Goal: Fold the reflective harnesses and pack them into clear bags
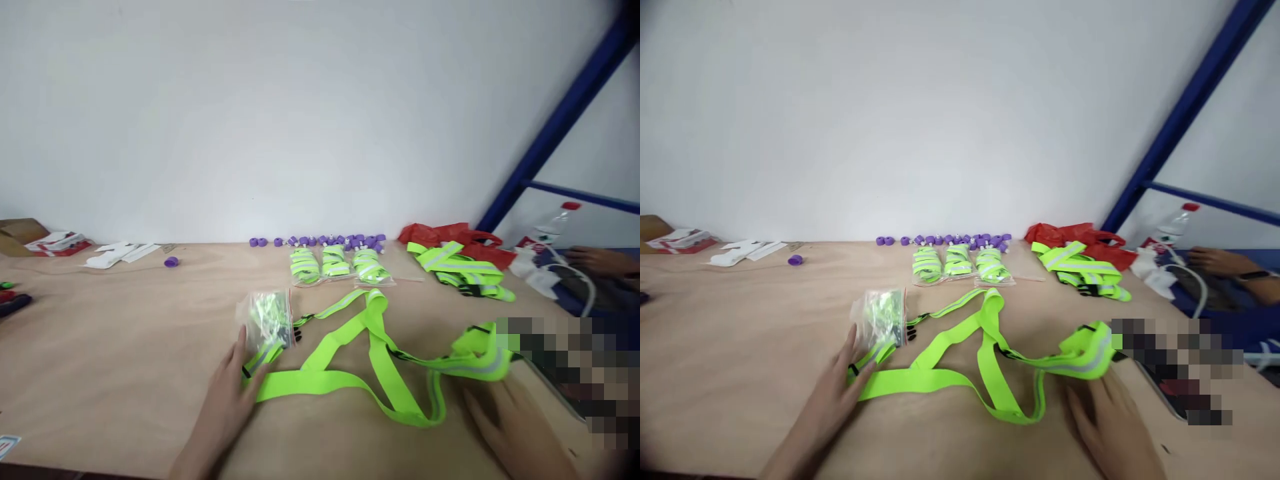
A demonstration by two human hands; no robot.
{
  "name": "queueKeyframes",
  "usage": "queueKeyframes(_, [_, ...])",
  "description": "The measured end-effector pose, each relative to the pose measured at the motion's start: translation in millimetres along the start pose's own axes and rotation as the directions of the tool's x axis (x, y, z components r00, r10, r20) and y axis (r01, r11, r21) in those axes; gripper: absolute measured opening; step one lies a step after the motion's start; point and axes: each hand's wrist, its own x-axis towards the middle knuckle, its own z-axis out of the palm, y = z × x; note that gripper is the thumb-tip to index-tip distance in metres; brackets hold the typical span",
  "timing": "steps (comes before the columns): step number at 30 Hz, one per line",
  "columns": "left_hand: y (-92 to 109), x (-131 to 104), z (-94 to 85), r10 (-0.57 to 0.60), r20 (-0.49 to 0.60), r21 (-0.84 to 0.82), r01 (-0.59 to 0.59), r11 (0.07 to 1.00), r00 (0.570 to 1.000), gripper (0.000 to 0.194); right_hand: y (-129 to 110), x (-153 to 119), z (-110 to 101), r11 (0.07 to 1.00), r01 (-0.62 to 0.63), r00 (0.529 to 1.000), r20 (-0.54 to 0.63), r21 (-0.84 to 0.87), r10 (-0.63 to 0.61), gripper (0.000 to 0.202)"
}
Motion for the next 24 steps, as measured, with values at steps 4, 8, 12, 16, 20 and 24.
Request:
queueKeyframes(4, [10, 61, -37.4, 0.161, 0.013, -0.089, -0.159, 0.983, 0.987, 0.075, -6, 9, -2, 1.0, 0.013, 0.999, 0.044, 0.008, -0.013, 0.035])
queueKeyframes(8, [15, 146, -58.9, 0.195, -0.141, -0.15, -0.216, 0.965, 0.97, 0.063, -20, 11, -10, 0.999, -0.015, 0.996, 0.088, 0.042, 0.011, 0.041])
queueKeyframes(12, [21, 203, -49.8, 0.134, -0.067, 0.156, -0.122, 0.98, 0.989, 0.06, -25, 12, -15, 0.996, -0.066, 0.993, 0.102, 0.067, 0.059, 0.045])
queueKeyframes(16, [23, 180, -26.0, 0.159, 0.036, 0.2, -0.163, 0.966, 0.987, 0.059, -32, 12, -20, 0.993, -0.105, 0.987, 0.128, 0.047, 0.098, 0.046])
queueKeyframes(20, [14, 107, 4.5, 0.141, 0.069, 0.272, -0.155, 0.95, 0.988, 0.057, -39, 14, -25, 0.986, -0.163, 0.972, 0.177, 0.022, 0.157, 0.051])
queueKeyframes(24, [-1, 49, 23.5, 0.104, 0.044, 0.393, -0.113, 0.913, 0.994, 0.055, -40, 19, -27, 0.985, -0.167, 0.965, 0.21, 0.03, 0.157, 0.049])
